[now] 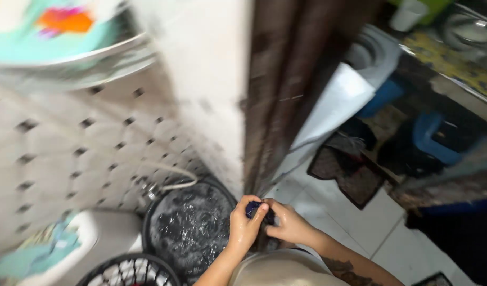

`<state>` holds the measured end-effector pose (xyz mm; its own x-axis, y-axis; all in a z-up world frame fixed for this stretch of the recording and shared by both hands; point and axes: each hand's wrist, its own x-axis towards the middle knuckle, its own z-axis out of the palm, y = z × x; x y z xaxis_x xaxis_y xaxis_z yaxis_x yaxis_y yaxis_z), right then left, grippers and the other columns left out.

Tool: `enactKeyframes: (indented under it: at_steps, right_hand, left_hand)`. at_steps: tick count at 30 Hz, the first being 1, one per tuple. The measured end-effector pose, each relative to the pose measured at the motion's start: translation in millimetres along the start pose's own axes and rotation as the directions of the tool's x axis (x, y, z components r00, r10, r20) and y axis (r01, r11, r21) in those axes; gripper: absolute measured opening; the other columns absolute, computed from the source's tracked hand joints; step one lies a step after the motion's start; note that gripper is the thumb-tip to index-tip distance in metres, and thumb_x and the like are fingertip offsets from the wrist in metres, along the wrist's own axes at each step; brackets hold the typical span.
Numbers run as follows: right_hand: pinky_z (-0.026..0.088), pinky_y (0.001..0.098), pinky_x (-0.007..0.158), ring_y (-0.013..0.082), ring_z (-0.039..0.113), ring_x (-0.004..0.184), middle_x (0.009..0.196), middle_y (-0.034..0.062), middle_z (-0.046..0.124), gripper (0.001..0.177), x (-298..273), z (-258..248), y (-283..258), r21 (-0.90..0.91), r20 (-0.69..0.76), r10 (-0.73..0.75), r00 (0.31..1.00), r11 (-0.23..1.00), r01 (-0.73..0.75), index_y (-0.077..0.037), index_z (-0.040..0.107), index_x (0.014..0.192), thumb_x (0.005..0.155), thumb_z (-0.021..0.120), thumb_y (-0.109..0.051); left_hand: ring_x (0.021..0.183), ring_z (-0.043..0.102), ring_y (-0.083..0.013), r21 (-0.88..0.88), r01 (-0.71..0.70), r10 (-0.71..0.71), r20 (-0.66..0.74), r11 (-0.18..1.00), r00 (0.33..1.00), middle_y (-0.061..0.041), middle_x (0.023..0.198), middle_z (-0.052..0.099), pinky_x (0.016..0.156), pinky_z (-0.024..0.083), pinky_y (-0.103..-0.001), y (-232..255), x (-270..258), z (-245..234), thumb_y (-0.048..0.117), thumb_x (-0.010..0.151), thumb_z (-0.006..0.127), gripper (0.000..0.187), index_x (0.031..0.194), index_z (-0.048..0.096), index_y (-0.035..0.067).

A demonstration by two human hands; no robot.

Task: Rinsing clothes in a basin and transferring them to a spin dryer in a bathroom.

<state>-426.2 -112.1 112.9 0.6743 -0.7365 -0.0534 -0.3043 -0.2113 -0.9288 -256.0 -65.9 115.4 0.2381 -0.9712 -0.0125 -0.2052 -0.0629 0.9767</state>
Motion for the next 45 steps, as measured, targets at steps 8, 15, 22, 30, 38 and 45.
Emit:
enactKeyframes:
  at_steps: [8,15,22,30,38,45]
  right_hand:
    - [0.051,0.0411,0.1,0.0366,0.066,0.118,0.122,0.0143,0.067,0.047,-59,-187,12,-0.414,-0.202,-0.105,0.974,0.91,0.012,-0.005,0.062,0.124,0.079,0.074,-0.013]
    - [0.057,0.0331,0.095,0.0188,0.066,0.111,0.124,0.0124,0.063,0.052,-80,-271,59,-0.102,-0.441,-0.115,0.89,0.992,0.078,0.0,0.056,0.134,0.087,0.079,-0.004]
    - [0.059,0.0291,0.081,0.012,0.069,0.097,0.111,0.0074,0.068,0.063,-51,-411,46,0.2,-0.503,0.087,0.86,0.98,0.019,0.002,0.055,0.133,0.074,0.077,0.005]
    - [0.054,0.0259,0.089,0.0103,0.064,0.106,0.115,0.0037,0.059,0.053,79,-593,63,-0.091,-0.433,-0.193,0.881,0.981,0.17,0.001,0.061,0.125,0.075,0.079,0.002]
    - [0.05,0.0404,0.099,0.0373,0.061,0.116,0.117,0.0131,0.066,0.055,215,-695,165,-0.555,-0.461,-0.412,0.786,0.825,0.107,-0.004,0.065,0.119,0.067,0.079,0.0]
    - [0.05,0.0491,0.082,0.042,0.057,0.11,0.112,0.0154,0.063,0.058,284,-701,264,-0.701,-0.04,-0.193,0.98,0.705,0.11,-0.014,0.07,0.113,0.058,0.089,-0.013]
  left_hand:
    - [0.098,0.069,-0.0264,-0.163,-0.324,0.363,0.384,0.932,0.849,-0.011,0.107,0.068,0.088,0.055,-0.036,75,69,129,0.019,0.069,0.093,0.05,0.109,0.066,0.006]
    - [0.109,0.064,-0.0304,-0.265,-0.444,0.51,0.285,0.856,0.812,-0.015,0.122,0.06,0.095,0.052,-0.038,142,128,222,0.02,0.072,0.091,0.063,0.123,0.059,0.005]
    - [0.115,0.064,-0.0238,-0.334,-0.288,0.432,0.54,0.898,0.722,-0.014,0.125,0.066,0.099,0.052,-0.036,174,225,280,0.015,0.084,0.084,0.063,0.14,0.055,0.006]
    - [0.111,0.068,-0.0183,-0.256,-0.29,0.378,0.437,0.922,0.816,-0.008,0.126,0.069,0.091,0.06,-0.035,234,404,372,0.01,0.084,0.08,0.054,0.133,0.058,0.012]
    - [0.119,0.06,-0.0328,0.106,-0.551,0.483,0.363,0.828,0.797,-0.012,0.135,0.05,0.1,0.053,-0.042,189,582,441,0.0,0.071,0.083,0.06,0.123,0.058,0.015]
    - [0.119,0.056,-0.0411,0.519,-0.413,0.111,0.515,0.748,0.85,-0.018,0.122,0.051,0.103,0.049,-0.043,60,651,473,-0.002,0.064,0.082,0.058,0.116,0.061,0.012]
